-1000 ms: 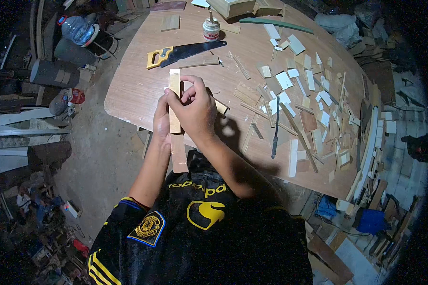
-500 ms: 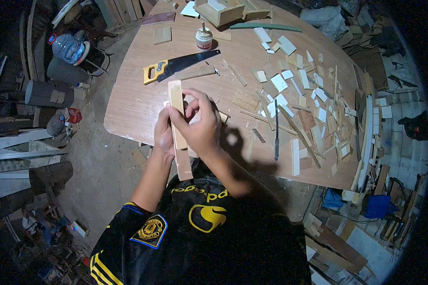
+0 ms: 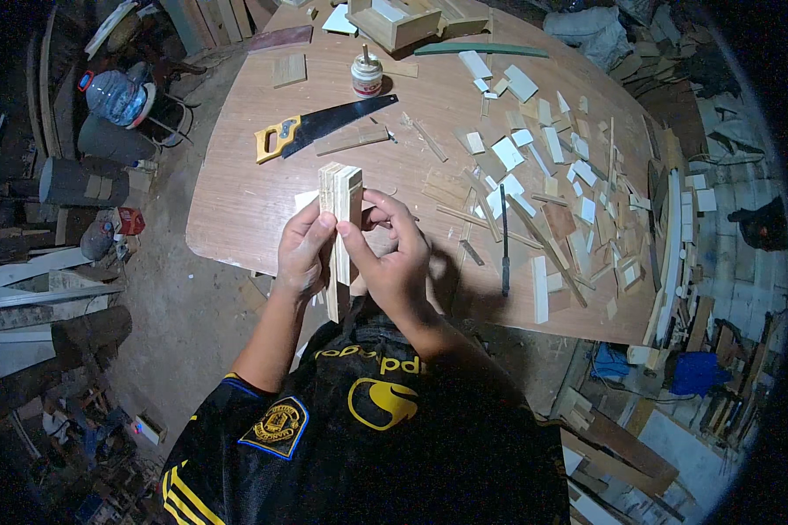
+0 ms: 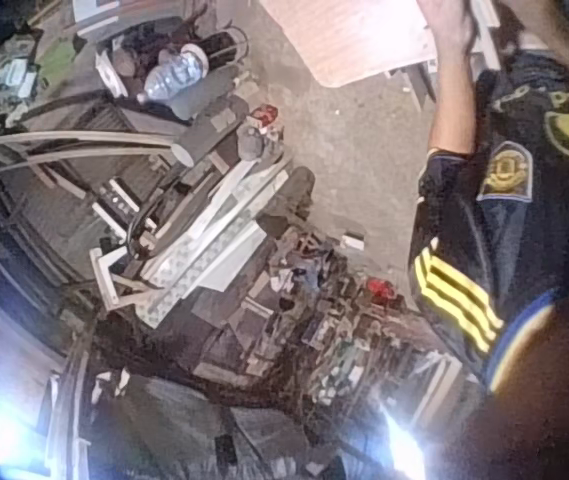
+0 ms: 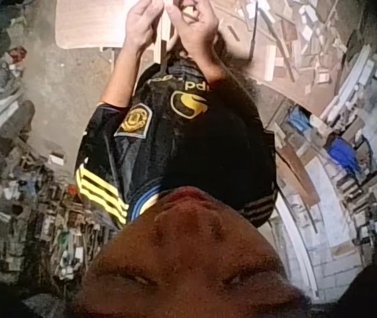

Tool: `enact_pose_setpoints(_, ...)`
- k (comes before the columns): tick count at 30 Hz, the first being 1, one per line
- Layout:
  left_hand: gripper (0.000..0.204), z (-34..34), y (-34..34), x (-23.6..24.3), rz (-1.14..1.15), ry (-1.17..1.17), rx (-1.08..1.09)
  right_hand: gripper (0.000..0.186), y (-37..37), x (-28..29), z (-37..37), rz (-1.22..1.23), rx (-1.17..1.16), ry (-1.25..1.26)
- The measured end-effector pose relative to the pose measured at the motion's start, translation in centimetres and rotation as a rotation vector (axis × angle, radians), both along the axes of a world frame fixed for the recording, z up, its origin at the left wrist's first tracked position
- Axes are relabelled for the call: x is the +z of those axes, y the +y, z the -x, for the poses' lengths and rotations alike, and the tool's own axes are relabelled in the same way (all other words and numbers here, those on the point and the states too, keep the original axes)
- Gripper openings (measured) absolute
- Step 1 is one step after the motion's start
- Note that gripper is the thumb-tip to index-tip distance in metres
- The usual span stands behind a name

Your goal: Assembling wooden pieces by gluing and fitting them together in a workshop environment.

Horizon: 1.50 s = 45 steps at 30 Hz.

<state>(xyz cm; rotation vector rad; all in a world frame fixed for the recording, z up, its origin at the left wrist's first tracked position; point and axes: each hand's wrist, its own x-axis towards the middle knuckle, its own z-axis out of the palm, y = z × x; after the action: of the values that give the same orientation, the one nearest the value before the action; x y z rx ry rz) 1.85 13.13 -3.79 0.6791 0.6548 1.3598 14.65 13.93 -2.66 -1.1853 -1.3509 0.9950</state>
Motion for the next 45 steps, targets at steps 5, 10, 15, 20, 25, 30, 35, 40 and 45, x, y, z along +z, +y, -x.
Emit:
enact_pose_setpoints(5,0.042,-0.2,0.6,-1.0,0.179,0.019,-0.021,0.034,0.9,-1.1,-0.7,0.158,0.07,0.045)
enact_pose_setpoints(10,0.04,-0.3,0.7,-1.5,0.299,-0.023,-0.041,0.026,1.6,-0.8,-1.0,0.387,0.169,0.242)
enact_pose_setpoints(15,0.039,0.0,1.0,-2.5,0.432,-0.038,-0.074,0.025,2.1,-2.3,-1.3,0.394,0.178,0.183)
enact_pose_setpoints(20,0.042,0.4,1.3,-4.2,0.524,-0.129,-0.071,0.025,2.5,-3.5,-2.3,0.457,0.06,0.309)
enact_pose_setpoints(25,0.047,1.2,1.2,-6.0,0.635,-0.365,-0.102,0.023,2.9,-6.3,-6.3,0.542,-0.06,0.241)
enact_pose_setpoints(30,0.046,1.6,0.2,-7.6,0.638,-0.37,-0.142,0.026,1.2,-10.8,-9.8,0.702,-0.112,0.144)
enact_pose_setpoints(35,0.047,2.0,0.7,-8.0,0.635,-0.253,-0.092,0.028,-0.1,-11.4,-10.0,0.725,-0.164,0.139)
enact_pose_setpoints(40,0.037,1.2,1.0,-6.0,0.537,0.015,-0.079,0.03,-0.3,-8.6,-7.2,0.504,-0.061,-0.06)
enact_pose_setpoints(45,0.037,0.1,0.1,-4.6,0.201,0.331,-0.148,0.03,-0.7,-3.9,-4.0,0.265,0.077,-0.117)
